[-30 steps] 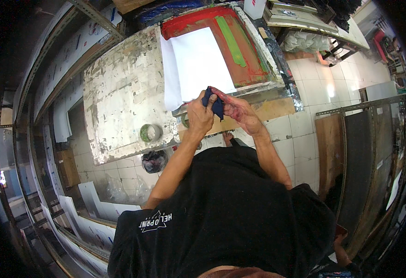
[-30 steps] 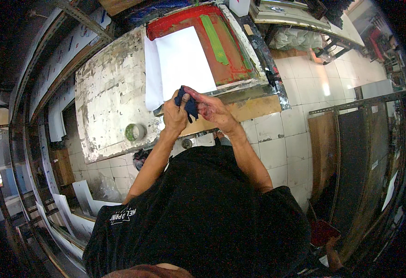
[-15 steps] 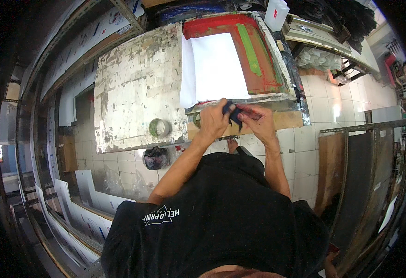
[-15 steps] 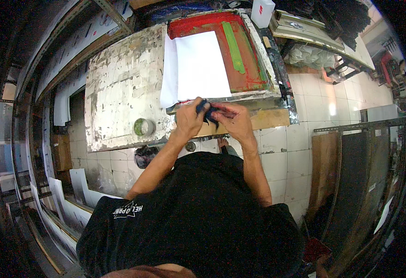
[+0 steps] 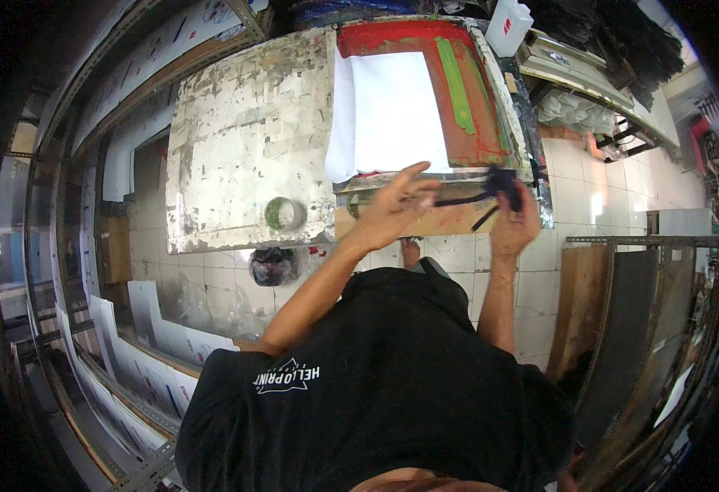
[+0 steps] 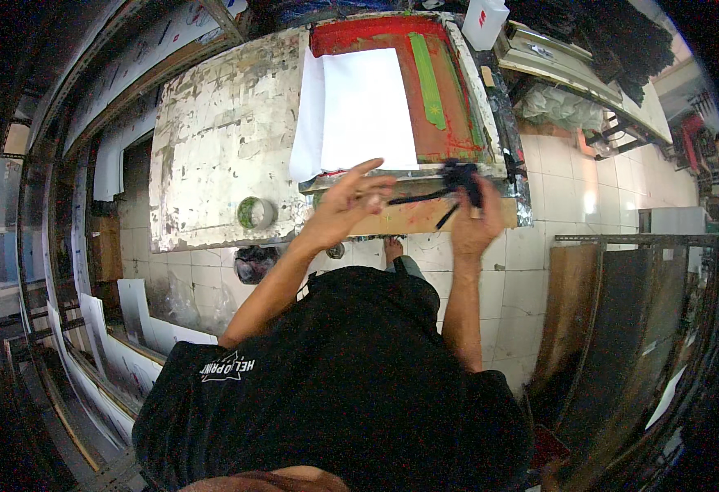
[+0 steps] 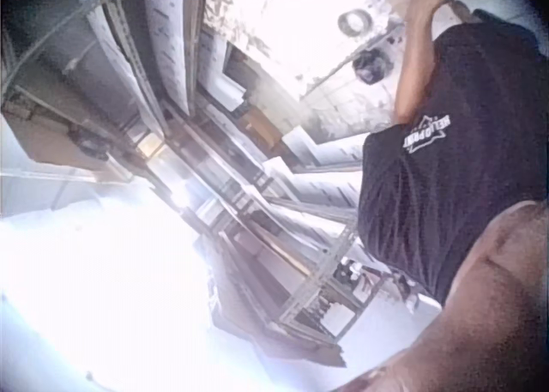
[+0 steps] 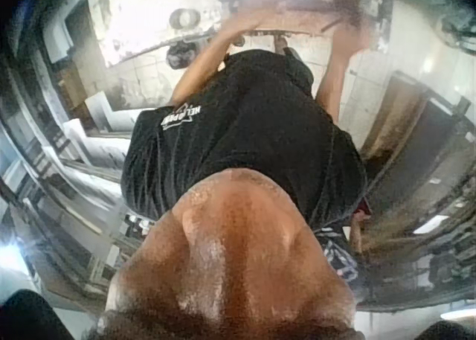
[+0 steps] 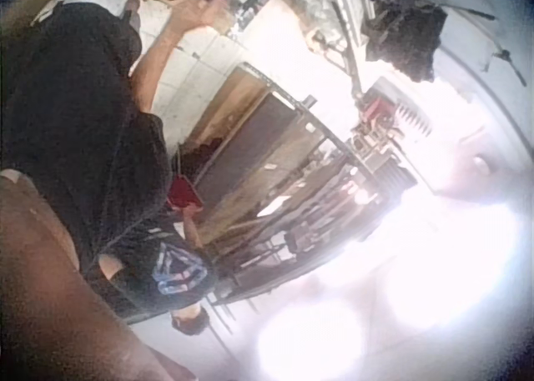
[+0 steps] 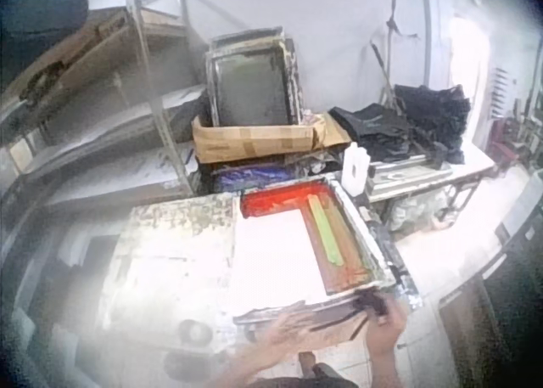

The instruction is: The person positions a white sheet of paper on a screen printing frame, secures it with tape, and then wipes the frame surface with a cloth. The person handles the paper, tape, and cloth while working at a cluttered table.

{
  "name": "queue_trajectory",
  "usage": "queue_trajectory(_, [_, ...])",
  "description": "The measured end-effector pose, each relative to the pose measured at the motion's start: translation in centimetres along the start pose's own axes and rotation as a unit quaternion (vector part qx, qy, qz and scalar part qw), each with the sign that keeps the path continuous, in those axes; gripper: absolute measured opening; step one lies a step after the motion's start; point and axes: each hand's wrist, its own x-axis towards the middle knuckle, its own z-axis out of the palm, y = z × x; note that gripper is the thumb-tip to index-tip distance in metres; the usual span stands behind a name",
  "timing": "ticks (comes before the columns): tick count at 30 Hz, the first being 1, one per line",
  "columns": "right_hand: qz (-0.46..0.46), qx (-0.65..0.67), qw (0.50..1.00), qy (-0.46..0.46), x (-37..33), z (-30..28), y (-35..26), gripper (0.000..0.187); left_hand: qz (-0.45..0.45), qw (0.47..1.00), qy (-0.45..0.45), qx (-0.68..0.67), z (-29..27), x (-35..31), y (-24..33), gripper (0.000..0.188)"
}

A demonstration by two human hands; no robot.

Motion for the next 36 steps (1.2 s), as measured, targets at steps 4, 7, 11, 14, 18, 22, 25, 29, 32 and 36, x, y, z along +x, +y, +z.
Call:
queue_trajectory(4, [0.061, -0.013, 0.986, 0.155, 2.1, -3.3, 5.6, 0.030, 0.013, 0.976, 0.208, -0.056, -4.4, -1.6, -1.1, 0.011])
queue_trajectory(7, [0.087, -0.067, 0.976, 0.191, 2.0, -3.7, 10.0, 0.032, -0.001, 0.950, 0.314, 0.004, -8.4, -2.1, -2.3, 0.010])
queue_trajectory(11, [0.197, -0.254, 0.938, -0.127, 0.9, -4.0, 13.1, 0.033, -0.005, 0.890, 0.455, -0.040, -11.5, -2.9, -2.3, 0.015])
queue_trajectory(14, [0.045, -0.303, 0.944, -0.121, -0.3, -4.6, 16.1, 0.026, 0.006, 0.835, 0.547, -0.057, -12.0, -3.7, -1.0, 0.022])
queue_trajectory(18, [0.158, -0.383, 0.879, -0.236, 3.7, -5.3, 11.8, 0.025, -0.015, 0.774, 0.633, -0.013, -14.7, -7.0, -3.3, 0.020])
queue_trajectory(22, [0.180, -0.482, 0.817, -0.262, 8.0, -4.4, 7.1, 0.028, -0.051, 0.734, 0.674, 0.061, -17.5, -9.3, -4.1, 0.023])
queue_trajectory(25, [0.128, -0.463, 0.844, -0.236, 10.3, -2.7, 5.4, 0.027, -0.076, 0.699, 0.711, 0.030, -20.1, -10.2, -4.9, 0.024])
queue_trajectory(29, [0.024, -0.269, 0.942, -0.199, 12.4, 3.4, 4.8, 0.023, -0.063, 0.719, 0.692, 0.024, -24.2, -10.6, -6.6, 0.029])
queue_trajectory(32, [-0.016, -0.109, 0.959, -0.262, 13.2, 12.2, 2.9, 0.028, -0.039, 0.738, 0.665, 0.104, -27.7, -11.7, -9.5, 0.037])
queue_trajectory(36, [-0.054, -0.057, 0.917, -0.391, 12.9, 26.4, -2.6, 0.029, -0.080, 0.704, 0.648, 0.278, -30.7, -13.2, -12.4, 0.047])
